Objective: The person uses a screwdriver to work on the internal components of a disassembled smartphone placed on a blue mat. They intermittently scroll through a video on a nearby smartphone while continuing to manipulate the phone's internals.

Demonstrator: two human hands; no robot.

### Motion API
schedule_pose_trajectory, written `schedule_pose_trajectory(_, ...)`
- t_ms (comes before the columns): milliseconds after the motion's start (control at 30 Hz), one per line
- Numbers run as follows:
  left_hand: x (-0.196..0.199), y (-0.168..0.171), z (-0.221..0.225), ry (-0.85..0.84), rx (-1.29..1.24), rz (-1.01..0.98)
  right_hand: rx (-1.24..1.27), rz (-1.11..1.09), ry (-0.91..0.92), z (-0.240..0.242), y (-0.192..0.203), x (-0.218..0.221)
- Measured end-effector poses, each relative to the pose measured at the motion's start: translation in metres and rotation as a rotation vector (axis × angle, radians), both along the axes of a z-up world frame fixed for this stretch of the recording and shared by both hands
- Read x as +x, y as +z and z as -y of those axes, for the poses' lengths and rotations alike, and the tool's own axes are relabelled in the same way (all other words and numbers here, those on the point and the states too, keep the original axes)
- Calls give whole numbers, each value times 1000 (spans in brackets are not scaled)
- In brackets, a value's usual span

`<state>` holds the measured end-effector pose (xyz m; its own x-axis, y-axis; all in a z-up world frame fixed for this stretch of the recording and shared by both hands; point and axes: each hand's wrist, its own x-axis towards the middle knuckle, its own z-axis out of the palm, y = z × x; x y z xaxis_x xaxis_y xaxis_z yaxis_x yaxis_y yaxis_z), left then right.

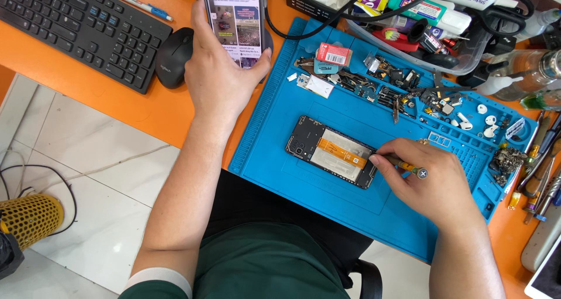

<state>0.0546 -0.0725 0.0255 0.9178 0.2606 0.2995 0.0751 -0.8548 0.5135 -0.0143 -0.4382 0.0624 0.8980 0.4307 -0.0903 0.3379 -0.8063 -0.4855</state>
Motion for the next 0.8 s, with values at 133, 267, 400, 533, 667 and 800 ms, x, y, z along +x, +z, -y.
schedule_pose_trajectory(133, -2, -2, 1, 4, 23, -4, -9, 7, 19, 1, 0, 0)
schedule_pose_trajectory(267, 0, -1, 1, 5, 14, 2, -14, -1, 1, 0, -1, 0)
schedule_pose_trajectory(400, -2, -2, 1, 4, 1, 11, -15, -10, 7, 1, -1, 0)
schedule_pose_trajectory(533, -9, -4, 2, 3, -7, -23, -6, 2, 10, 1, 0, -1)
schedule_pose_trajectory(667, -19, 0, 7, -30, 30, -48, -1, 0, 1, 0, 1, -1)
schedule_pose_trajectory(800, -28, -5, 9, -59, 87, -106, 10, 4, -1, -1, 2, -1)
